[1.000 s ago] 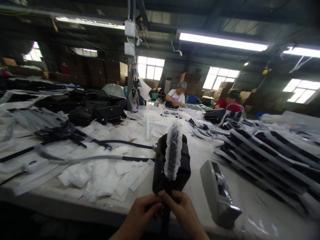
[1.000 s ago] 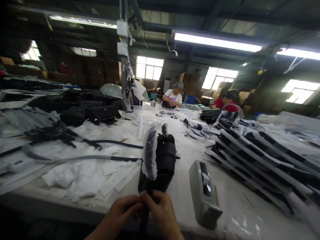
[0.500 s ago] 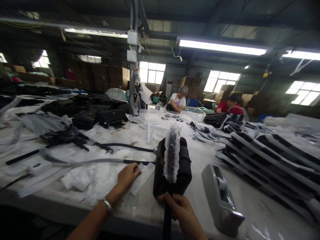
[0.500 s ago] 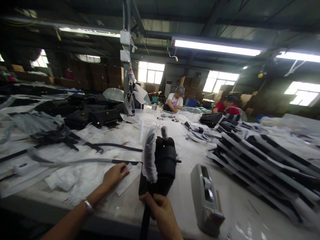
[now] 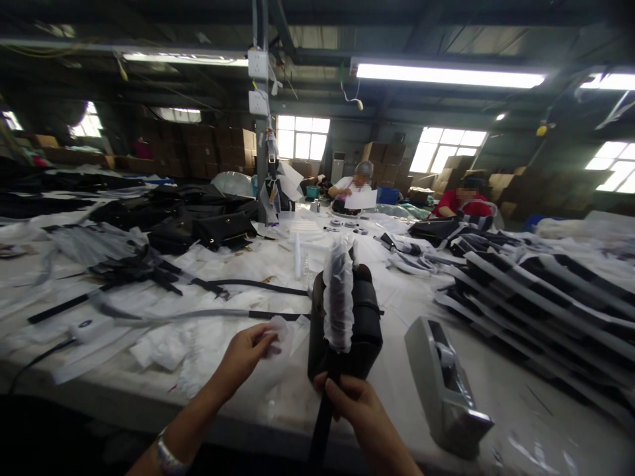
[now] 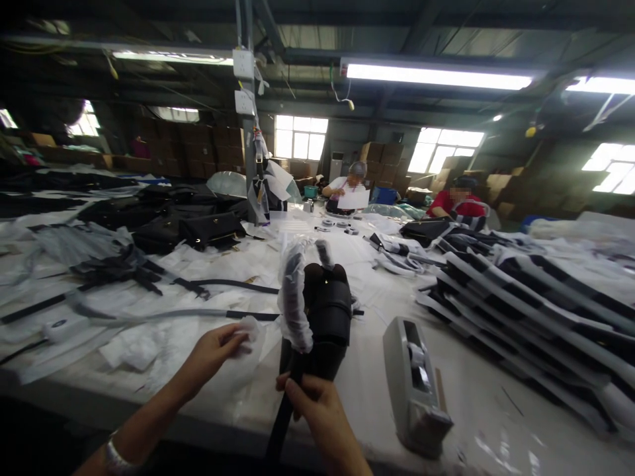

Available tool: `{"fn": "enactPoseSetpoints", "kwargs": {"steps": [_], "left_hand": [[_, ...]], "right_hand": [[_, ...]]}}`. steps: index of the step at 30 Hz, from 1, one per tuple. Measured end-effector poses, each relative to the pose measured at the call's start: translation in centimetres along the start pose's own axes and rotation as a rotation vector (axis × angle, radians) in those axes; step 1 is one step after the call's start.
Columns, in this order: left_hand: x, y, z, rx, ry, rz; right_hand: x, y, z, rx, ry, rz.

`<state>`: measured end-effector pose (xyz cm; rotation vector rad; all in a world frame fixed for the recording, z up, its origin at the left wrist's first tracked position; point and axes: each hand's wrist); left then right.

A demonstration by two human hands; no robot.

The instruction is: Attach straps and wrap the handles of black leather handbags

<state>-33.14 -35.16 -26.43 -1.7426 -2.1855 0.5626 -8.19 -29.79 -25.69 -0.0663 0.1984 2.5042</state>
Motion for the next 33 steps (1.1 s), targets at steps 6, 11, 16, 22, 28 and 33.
{"fn": "enactPoseSetpoints", "kwargs": {"steps": [6, 11, 16, 22, 28, 33], "left_hand": [[2.7, -1.8, 1.5, 0.182, 0.003, -0.172], [3.6, -3.6, 1.2, 0.160, -0.015, -0.212], [3.3, -4.5, 1.4, -0.012, -0.040, -0.125], [0.6, -2.8, -0.4, -0.220, -0.059, 0.011], [-4.3, 0.0, -1.6, -0.363, -0.109, 0.169], [-6.8, 1.3, -0.5, -0.433, -0.170, 0.168]], "right_hand": [[0.0, 0.3, 0.0, 0.040, 0.005, -0.037], [-0.2, 0.6, 0.3, 0.038, 0.003, -0.055], [0.0, 0.5, -0.1, 0.049, -0.011, -0.051], [0.3, 0.7, -0.8, 0.121, -0.016, -0.051], [0.3, 2.0, -1.1, 0.386, -0.069, -0.103], [0.8, 2.9, -1.5, 0.627, -0.115, -0.130]]}}
Point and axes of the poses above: each hand's wrist, its own x-axis towards the middle knuckle, its own y-axis out of the palm, z = x × y, and after that the axes turned 15 degrees about z, right-handed
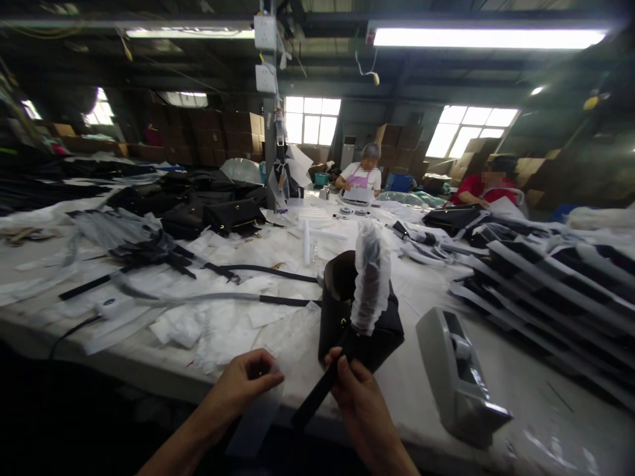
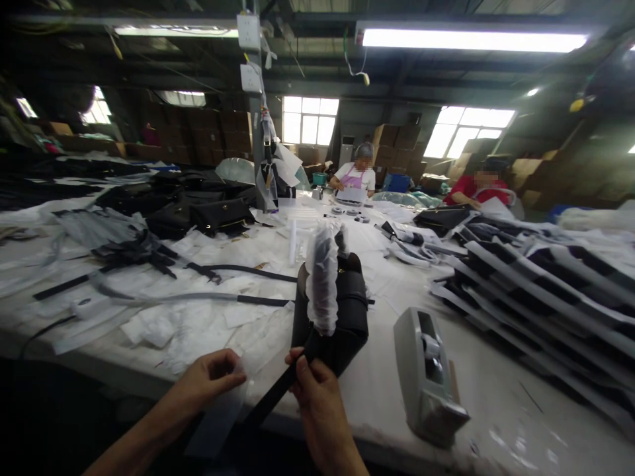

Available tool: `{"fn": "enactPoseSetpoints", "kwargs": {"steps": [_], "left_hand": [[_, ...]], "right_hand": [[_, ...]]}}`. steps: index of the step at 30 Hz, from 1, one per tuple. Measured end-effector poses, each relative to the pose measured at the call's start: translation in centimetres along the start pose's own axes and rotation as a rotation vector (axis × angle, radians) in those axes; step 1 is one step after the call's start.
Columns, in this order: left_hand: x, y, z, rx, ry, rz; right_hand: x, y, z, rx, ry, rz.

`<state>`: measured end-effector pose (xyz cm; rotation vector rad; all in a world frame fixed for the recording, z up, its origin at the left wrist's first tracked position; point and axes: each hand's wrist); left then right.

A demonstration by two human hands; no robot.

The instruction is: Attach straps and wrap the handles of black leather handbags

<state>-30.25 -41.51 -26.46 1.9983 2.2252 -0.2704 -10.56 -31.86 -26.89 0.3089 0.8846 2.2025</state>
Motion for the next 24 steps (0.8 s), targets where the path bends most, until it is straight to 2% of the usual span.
{"fn": "enactPoseSetpoints", "kwargs": {"steps": [5, 13, 18, 24], "left_hand": [[-1.1, 0.4, 1.2, -0.061, -0.021, 0.022], [-1.9, 1.0, 1.0, -0.129, -0.022, 0.077], [-1.9, 1.1, 0.9, -0.134, -0.031, 0.096], [-1.5, 2.6, 0.0, -0.131, -0.056, 0.086]], "right_hand": [[0.5, 0.9, -0.4, 0.113, -0.053, -0.083], [1.4, 1.7, -0.2, 0.114, -0.137, -0.196], [1.4, 1.4, -0.7, -0.020, -0.111, -0.211], [0.9, 0.6, -1.5, -0.341, -0.045, -0.127]]}}
Point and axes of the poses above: each hand's wrist, its own x-axis towards the middle knuckle, its own y-axis out of the palm, z = x × y, and after that the axes turned 15 degrees about z, right-handed
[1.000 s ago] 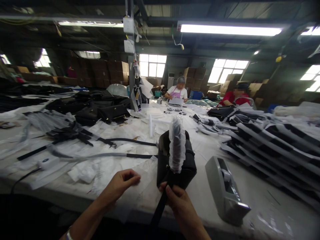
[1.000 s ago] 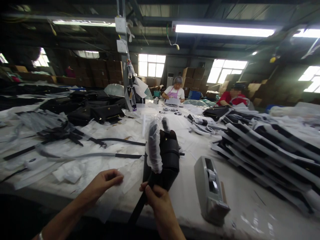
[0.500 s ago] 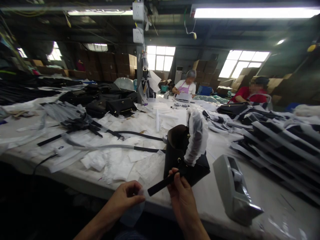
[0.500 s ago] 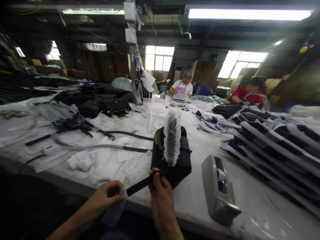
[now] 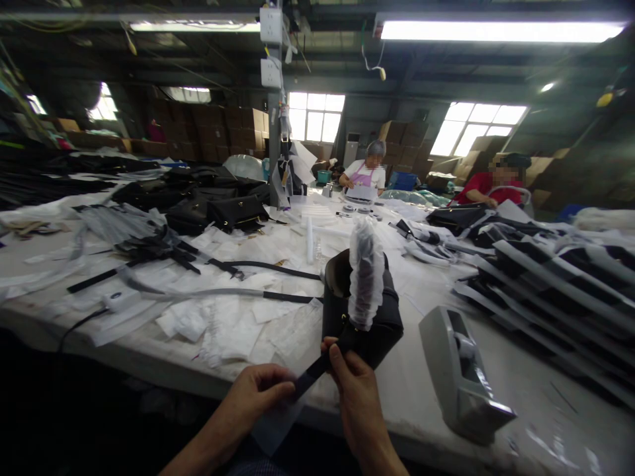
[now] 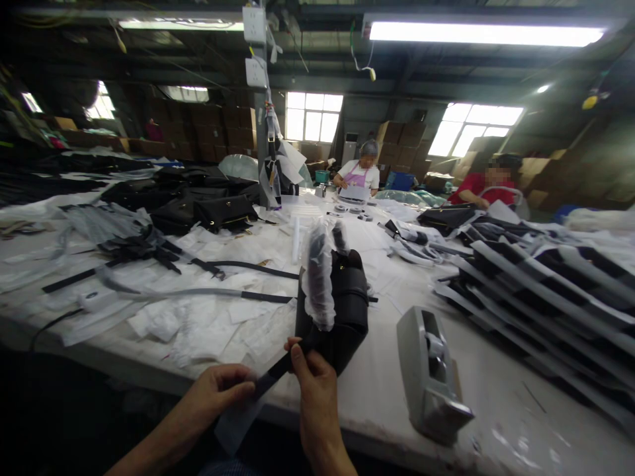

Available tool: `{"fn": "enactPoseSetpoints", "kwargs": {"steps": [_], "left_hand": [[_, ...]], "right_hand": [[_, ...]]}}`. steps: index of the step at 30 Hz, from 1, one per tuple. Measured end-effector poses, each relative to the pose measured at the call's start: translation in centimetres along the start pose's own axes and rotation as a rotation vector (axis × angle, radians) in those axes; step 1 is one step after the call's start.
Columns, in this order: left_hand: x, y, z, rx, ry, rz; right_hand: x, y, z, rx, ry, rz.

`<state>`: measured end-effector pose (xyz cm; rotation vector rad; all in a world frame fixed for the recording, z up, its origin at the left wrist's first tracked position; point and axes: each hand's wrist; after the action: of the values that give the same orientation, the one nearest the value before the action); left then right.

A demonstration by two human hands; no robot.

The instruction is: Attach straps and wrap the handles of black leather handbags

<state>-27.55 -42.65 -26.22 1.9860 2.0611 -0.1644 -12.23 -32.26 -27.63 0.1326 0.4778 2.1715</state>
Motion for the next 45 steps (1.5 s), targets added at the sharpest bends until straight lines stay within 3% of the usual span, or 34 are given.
{"fn": "enactPoseSetpoints", "kwargs": {"steps": [7, 15, 18, 23, 29, 35, 42, 45], "left_hand": [[2.8, 2.9, -0.7, -0.074, 0.081, -0.049], [6.2, 5.9, -2.7, -0.103, 0.239, -0.056], [6.8, 6.3, -2.8, -0.044, 0.297, -0.110], [6.7, 6.2, -1.8, -0.055, 0.268, -0.128], [6.1, 6.5, -0.1, -0.037, 0.259, -0.122], [5.7, 7.0, -0.2, 0.019, 0.272, -0.190], [5.3, 6.9, 0.3, 0.455, 0.600, -0.281], [4.9, 6.4, 0.1, 0.689, 0.654, -0.278]], "right_hand": [[-0.4, -0.9, 1.5, -0.356, 0.009, 0.109], [-2.1, -2.6, 4.0, -0.703, -0.059, 0.026], [-2.2, -2.5, 4.8, -0.701, -0.072, -0.003], [-1.3, -2.4, 4.7, -0.715, -0.092, -0.100], [-1.2, -2.1, 4.1, -0.646, -0.066, -0.108], [-1.0, -1.7, 4.4, -0.561, -0.034, -0.116], [-0.3, -1.6, 4.0, -0.522, -0.067, -0.140], [-0.5, -1.4, 3.9, -0.453, -0.069, -0.080]]}}
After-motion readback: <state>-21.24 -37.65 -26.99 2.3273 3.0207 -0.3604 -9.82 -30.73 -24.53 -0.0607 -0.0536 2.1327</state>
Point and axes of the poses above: each hand's wrist, its own x-axis towards the middle knuckle, its own y-axis out of the palm, z = x × y, and after that the axes turned 15 degrees about z, right-handed
